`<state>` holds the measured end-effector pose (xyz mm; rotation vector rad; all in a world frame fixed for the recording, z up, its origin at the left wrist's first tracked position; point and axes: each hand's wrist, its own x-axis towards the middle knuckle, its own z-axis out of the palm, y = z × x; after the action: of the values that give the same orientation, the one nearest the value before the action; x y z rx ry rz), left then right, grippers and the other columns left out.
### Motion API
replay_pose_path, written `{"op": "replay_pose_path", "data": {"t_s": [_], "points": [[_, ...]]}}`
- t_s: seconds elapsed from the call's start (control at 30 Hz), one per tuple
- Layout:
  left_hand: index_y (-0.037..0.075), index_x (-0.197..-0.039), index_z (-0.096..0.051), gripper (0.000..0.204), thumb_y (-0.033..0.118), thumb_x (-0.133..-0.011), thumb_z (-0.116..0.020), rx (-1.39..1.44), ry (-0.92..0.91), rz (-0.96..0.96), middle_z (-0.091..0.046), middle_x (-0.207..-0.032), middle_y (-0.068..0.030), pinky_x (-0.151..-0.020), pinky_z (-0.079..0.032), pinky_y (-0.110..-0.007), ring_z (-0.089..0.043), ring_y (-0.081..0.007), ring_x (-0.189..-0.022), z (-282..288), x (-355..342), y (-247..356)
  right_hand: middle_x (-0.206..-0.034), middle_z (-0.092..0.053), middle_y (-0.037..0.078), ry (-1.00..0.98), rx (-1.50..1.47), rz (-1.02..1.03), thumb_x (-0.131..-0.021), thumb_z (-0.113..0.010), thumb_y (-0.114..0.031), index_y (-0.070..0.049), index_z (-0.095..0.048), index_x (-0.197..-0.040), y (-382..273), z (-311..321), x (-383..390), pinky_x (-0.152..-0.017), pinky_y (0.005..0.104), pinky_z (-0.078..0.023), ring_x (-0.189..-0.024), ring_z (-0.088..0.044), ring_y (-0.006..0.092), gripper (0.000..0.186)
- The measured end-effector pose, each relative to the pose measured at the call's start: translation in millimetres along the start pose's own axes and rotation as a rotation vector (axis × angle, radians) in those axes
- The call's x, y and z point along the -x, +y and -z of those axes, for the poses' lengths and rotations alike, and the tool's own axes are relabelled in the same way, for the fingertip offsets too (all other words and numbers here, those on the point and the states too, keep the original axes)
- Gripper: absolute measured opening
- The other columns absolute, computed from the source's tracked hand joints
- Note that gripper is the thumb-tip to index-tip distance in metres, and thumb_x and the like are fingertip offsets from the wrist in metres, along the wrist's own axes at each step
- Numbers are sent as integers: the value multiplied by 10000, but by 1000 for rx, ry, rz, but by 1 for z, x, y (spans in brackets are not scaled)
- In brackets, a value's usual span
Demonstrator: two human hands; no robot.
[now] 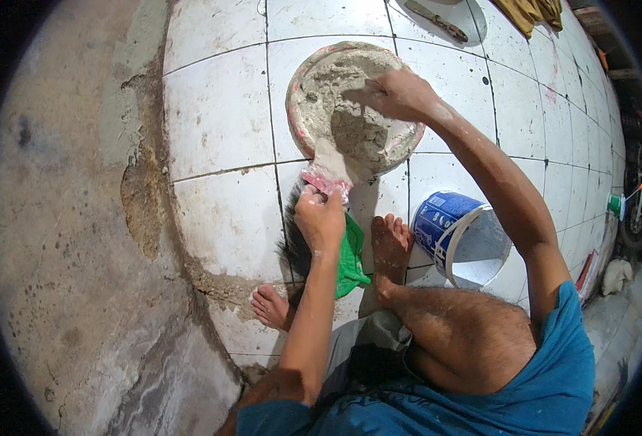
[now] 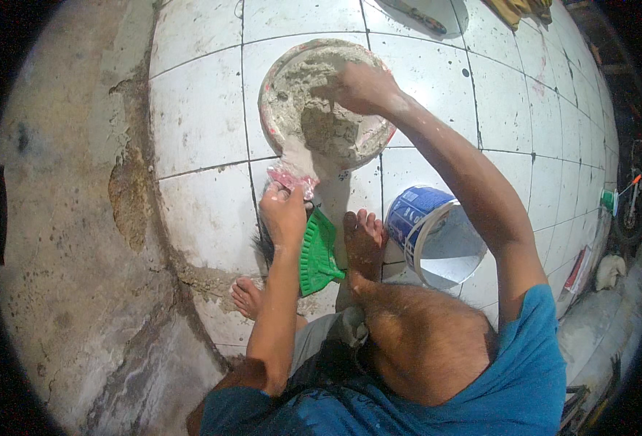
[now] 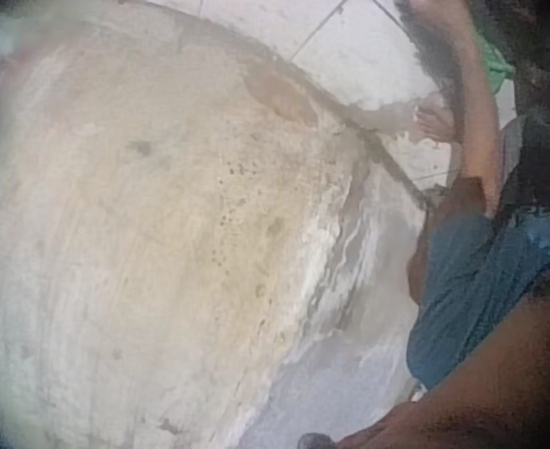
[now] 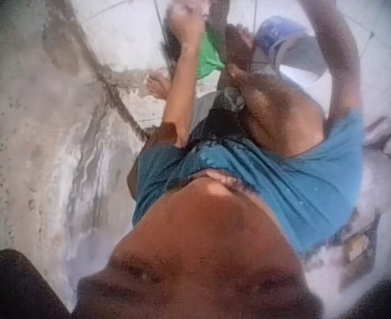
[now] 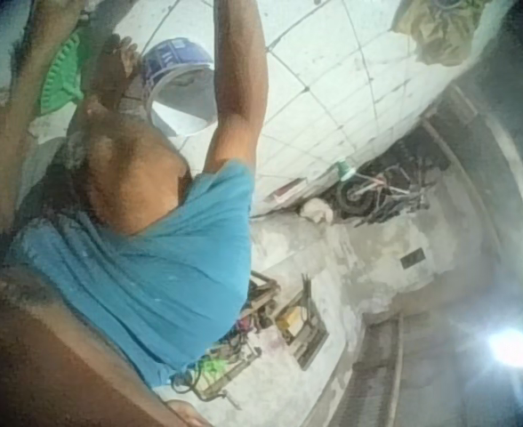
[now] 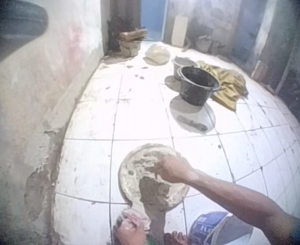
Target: The person scoops cement from a bowl using a trowel and applies it to the base of a wall. They smooth the cement along the wall-floor junction, repeatedly returning to the bowl to gather more material.
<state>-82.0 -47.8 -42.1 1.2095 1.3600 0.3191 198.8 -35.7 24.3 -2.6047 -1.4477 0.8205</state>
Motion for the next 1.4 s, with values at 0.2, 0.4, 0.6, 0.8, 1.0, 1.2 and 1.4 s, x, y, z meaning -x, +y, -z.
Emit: {"op": "replay_pose_path", "data": {"t_s": [0.2,0.4,0.6,0.8,1.0,1.2,1.4], "points": [[-35,-1020,-669,212,111,-876,-721,225,-147,7,-747,-912,-147,-752,-537,-363,-714,-198,-828,-35,26,-35,-845,-752,173,47,387,113,-802,-635,-99,-133,-777,-1064,-6,-33,-8,-680,464,-606,-784,-752,359,300],[-45,-1136,-613,247,19,-900,-644,488,-152,63,-686,-969,-78,-782,-500,-315,-625,-144,-870,-44,37,-36,-871,-754,181,-87,343,194,-821,-622,-104,-143,-770,-1085,-18,-44,29,-687,474,-607,-802,-759,348,305],[-50,-1229,-579,336,24,-905,-631,571,-148,76,-649,-1096,-85,-822,-499,-315,-613,-157,-947,-55,47,-43,-885,-758,146,118,356,252,-858,-576,-68,-136,-739,-1121,-12,-32,-2,-687,475,-603,-830,-756,329,316],[-15,-1300,-548,379,15,-927,-607,684,-137,164,-634,-1160,-63,-938,-464,-314,-603,-159,-1021,-54,44,-36,-981,-778,106,-45,407,440,-856,-587,-63,-166,-743,-1153,-15,-51,17,-729,445,-617,-885,-762,294,351],[7,-1233,-571,303,31,-934,-609,707,-108,133,-643,-1139,-55,-919,-466,-323,-607,-154,-1011,-50,41,-46,-911,-761,124,-109,337,321,-859,-622,-97,-163,-763,-1089,-8,-21,25,-707,448,-609,-838,-756,319,278],[55,-1119,-604,184,64,-935,-620,990,-135,363,-658,-1100,-56,-885,-501,-360,-633,-190,-963,-68,47,-40,-978,-777,101,47,392,392,-850,-609,-59,-171,-756,-1148,-10,-41,-12,-667,443,-606,-844,-755,283,350],[94,-1097,-600,149,110,-950,-621,945,-108,354,-663,-1054,-46,-885,-501,-384,-644,-214,-980,-58,40,-40,-997,-782,96,-142,393,383,-826,-696,-128,-194,-758,-1180,-13,-40,31,-747,433,-609,-895,-759,292,365]]}}
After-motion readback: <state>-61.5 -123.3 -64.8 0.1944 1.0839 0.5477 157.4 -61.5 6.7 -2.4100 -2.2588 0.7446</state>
